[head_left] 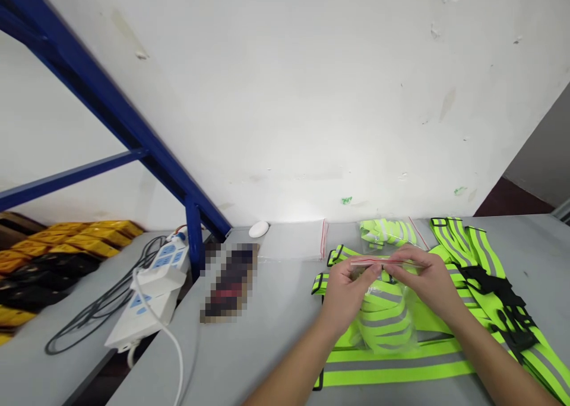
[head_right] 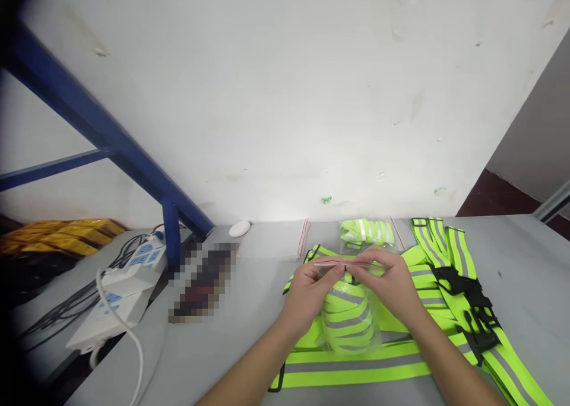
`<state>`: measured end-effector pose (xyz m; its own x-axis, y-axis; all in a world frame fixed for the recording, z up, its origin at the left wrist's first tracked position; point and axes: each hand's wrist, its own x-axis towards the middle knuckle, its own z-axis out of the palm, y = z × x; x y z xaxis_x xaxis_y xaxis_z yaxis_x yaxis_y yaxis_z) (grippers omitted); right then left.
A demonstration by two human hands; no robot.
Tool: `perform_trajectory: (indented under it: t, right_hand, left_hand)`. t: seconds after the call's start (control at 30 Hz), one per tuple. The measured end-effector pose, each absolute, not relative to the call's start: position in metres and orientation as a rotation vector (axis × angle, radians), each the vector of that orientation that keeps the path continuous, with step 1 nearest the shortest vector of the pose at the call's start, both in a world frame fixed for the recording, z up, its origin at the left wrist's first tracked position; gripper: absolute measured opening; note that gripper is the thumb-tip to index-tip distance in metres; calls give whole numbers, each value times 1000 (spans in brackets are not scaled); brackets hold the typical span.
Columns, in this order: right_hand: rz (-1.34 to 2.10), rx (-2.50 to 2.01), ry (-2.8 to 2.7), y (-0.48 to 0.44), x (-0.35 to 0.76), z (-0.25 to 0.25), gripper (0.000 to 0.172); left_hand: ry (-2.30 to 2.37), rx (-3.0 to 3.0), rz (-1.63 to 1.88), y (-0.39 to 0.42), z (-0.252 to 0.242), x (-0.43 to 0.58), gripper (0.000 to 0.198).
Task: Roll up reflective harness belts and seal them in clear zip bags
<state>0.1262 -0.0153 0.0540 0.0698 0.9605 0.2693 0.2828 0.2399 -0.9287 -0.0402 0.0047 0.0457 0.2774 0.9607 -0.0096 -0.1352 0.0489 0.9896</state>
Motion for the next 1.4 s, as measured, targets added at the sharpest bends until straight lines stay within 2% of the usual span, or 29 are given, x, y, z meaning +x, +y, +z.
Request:
perform_trajectory:
  t: [0.2, 0.33, 0.43, 0.57, 0.67, 0.87, 0.93, 1.0, 1.1, 1.27, 1.4]
  right_hand:
    - [792, -1166, -1418, -23, 118, 63, 16]
    - [790, -1164, -1394, -25, 117, 63, 18]
    - [835, -1195, -1341, -23, 121, 59, 18]
    - [919, -1256, -1075, -20, 124, 54, 21]
    - [966, -1243, -735, -16, 126, 48, 27]
    - [990, -1114, -415, 4, 141, 19, 27]
    - [974, -1109, -416, 17, 147, 9, 30]
    - [943, -1123, -439, 32, 152, 3, 35]
    - [891, -1166, -501, 52, 159, 1, 40]
    - [767, -1362, -628, 61, 180, -3, 45]
    - [613, -1567, -743, 50, 199, -2, 47]
  left_hand:
    - [829, 1303, 1114, 0, 54, -43, 19]
    - [881, 1272, 1112, -1, 52, -42, 23]
    - [891, 1177, 1038, 1, 49, -43, 39]
    - [797, 1134, 948, 5, 41, -45, 78]
    - [877, 1306, 947, 5, 33, -47, 88]
    - [1135, 2419, 960, 1, 28, -51, 78]
    - [1161, 2672, 887, 7, 32, -46, 82]
    - [1248, 2786, 783, 20, 37, -37, 82]
    - [1335, 2902, 614, 55, 43, -19, 61]
    - [1075, 3192, 462, 105, 27, -12, 78]
    - [897, 3187, 436, 105, 17, -21, 69]
